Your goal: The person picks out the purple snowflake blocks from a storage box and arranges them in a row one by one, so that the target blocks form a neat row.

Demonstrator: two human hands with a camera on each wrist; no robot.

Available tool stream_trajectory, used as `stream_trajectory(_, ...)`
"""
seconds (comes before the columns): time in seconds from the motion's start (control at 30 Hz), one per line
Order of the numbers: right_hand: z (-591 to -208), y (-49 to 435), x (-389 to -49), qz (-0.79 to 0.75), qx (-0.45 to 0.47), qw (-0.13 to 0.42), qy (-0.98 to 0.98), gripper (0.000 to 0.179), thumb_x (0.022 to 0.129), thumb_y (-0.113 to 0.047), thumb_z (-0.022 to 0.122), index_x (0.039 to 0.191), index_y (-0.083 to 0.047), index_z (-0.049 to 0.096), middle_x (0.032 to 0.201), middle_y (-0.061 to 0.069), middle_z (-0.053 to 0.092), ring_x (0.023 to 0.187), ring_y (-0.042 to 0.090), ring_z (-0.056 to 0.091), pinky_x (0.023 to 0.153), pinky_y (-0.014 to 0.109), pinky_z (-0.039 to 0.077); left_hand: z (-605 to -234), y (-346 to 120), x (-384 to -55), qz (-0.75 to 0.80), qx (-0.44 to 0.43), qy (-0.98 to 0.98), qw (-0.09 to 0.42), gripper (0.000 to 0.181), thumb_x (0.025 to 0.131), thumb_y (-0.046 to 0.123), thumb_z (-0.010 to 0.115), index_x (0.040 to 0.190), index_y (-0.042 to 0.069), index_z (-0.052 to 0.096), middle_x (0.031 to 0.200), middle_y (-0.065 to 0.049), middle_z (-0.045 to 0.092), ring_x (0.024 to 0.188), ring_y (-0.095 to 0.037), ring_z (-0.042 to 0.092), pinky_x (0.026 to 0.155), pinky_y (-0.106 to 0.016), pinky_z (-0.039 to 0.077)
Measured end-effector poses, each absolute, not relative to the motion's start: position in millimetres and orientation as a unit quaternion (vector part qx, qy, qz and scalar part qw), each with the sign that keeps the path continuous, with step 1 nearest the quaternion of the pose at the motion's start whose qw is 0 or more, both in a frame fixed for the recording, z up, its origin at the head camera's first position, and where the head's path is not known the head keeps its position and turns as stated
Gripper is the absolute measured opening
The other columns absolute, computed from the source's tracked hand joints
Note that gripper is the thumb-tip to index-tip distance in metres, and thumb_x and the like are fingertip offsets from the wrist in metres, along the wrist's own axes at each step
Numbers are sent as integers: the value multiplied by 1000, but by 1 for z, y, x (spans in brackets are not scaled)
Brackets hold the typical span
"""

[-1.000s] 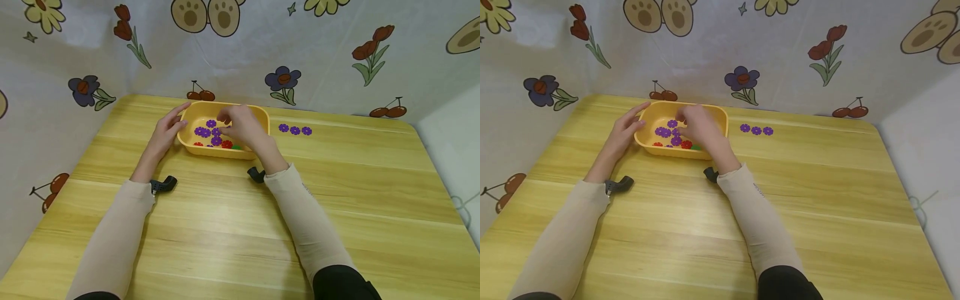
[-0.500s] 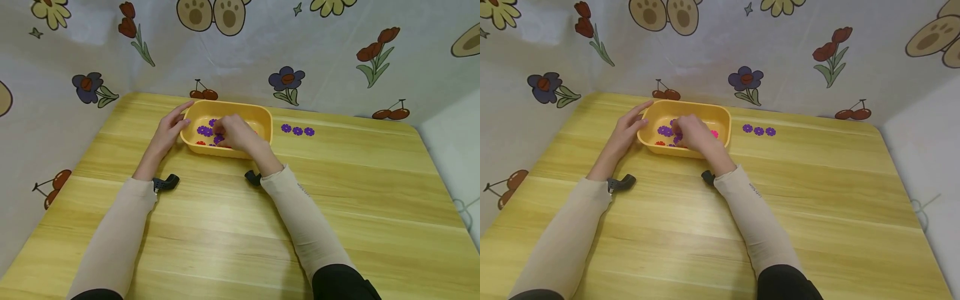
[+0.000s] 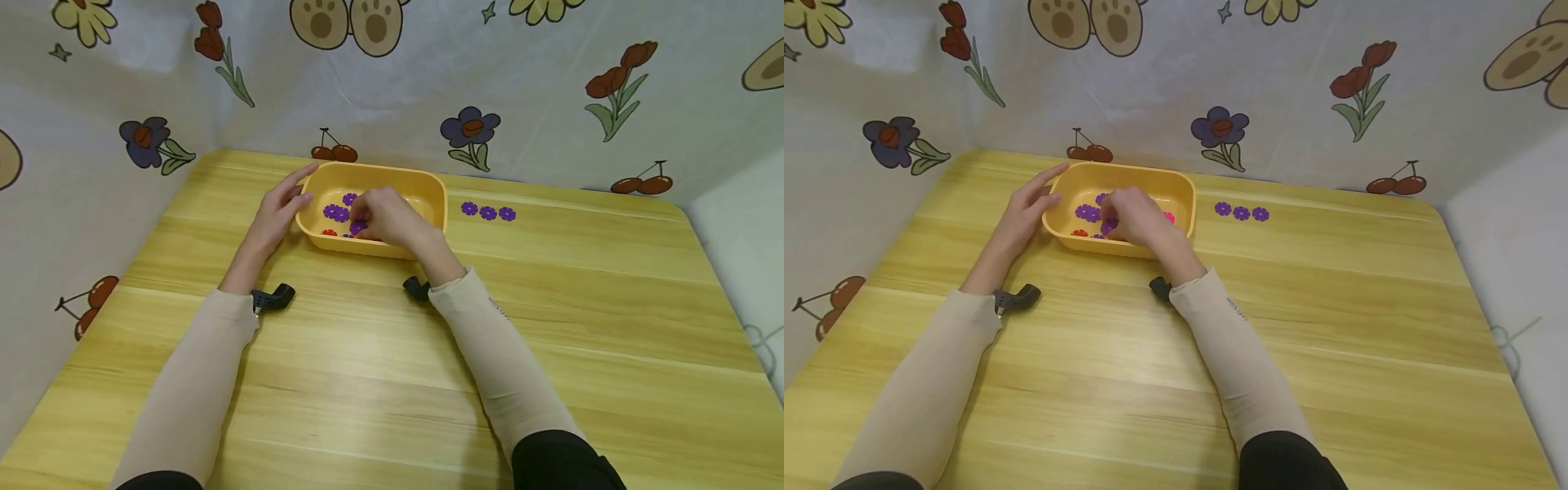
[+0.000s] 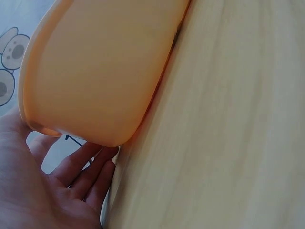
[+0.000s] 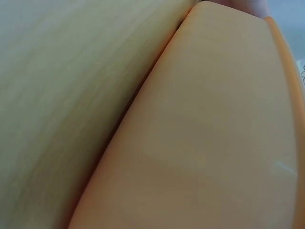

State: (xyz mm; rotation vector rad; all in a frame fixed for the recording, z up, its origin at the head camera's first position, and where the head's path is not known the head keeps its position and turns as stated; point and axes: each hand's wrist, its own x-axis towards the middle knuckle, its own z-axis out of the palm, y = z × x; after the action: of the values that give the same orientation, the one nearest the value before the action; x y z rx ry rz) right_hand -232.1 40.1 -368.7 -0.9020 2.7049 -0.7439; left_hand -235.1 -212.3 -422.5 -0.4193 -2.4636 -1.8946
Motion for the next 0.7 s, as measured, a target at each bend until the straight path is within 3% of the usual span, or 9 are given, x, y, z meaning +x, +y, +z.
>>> stream_trajectory(0.4, -370, 39, -233, -244, -303, 116, 914, 23, 90, -15, 86, 111, -10, 79, 109, 4, 75, 100, 19, 65, 99, 34, 57, -422, -212, -234, -608, -130, -783, 3, 51, 110, 19, 55, 159, 29, 49, 152, -19, 58, 134, -37, 61, 88, -19, 59)
stream_trajectory(0.7, -370, 42, -234, -226, -301, 91, 922, 17, 91, -17, 83, 107, -11, 79, 100, 3, 73, 93, 20, 63, 90, 33, 56, -422, -212, -233, -605, -130, -785, -1, 51, 110, 21, 55, 160, 30, 49, 153, -19, 58, 135, -36, 61, 89, -20, 59)
